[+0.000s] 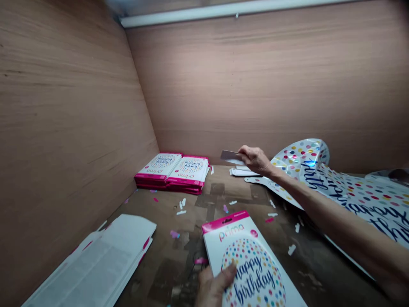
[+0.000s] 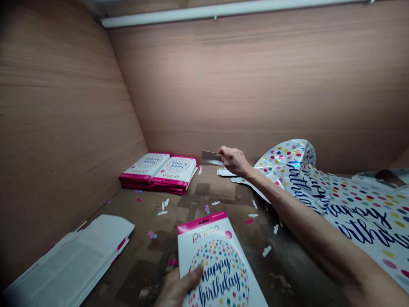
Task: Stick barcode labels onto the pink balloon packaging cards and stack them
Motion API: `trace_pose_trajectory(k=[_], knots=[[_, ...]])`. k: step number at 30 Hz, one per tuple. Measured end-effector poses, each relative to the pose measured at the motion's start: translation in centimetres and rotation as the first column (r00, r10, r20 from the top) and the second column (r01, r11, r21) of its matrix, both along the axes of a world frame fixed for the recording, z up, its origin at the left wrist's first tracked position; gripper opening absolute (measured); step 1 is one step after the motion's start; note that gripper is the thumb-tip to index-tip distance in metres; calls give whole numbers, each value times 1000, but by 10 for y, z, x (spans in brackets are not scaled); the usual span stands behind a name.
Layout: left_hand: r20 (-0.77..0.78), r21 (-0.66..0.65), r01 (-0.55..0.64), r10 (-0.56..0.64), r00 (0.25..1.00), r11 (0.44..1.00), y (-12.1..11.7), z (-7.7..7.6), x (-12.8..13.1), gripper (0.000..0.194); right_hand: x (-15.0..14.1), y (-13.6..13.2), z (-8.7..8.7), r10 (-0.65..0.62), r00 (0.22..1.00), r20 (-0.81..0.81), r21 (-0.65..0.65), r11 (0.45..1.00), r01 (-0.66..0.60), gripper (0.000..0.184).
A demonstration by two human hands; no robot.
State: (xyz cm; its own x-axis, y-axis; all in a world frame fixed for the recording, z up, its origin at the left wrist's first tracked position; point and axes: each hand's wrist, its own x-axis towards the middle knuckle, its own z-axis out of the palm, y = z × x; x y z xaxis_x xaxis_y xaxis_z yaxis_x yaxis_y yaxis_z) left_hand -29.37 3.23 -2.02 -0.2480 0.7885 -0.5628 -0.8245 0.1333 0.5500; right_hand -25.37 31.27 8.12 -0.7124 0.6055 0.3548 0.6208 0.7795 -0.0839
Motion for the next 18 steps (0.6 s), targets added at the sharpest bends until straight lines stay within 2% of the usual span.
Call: trace_pose_trajectory(k=[2,4,5,7,9,13,15,18], knots=[[52,49,-11,9,999,999,1,2,4,35,19,-41,19,100,991,86,-25,995,-98,19],[85,87,-27,19,996,996,2,6,8,35,40,-78,29,268,911,312,-126,963,-239,17],[92,97,-35,26,995,995,2,7,10,36,50,-93,30,351,861,367,-206,934,-293,17],[94,105,-48,38,995,993,2,9,12,39,66,-113,21,444,788,427,-345,885,-312,15],[90,119,-54,43,995,991,3,8,13,41,76,-123,5,451,783,429,-417,868,-271,13],[68,149,-50,40,997,988,3,4,13,41,80,-126,-28,430,826,365,-472,850,-233,15],[51,145,-42,35,998,989,3,3,12,40,78,-129,-35,442,829,342,-487,838,-246,17],[34,133,-29,25,999,991,2,2,12,41,75,-138,-37,452,827,335,-480,837,-263,16]])
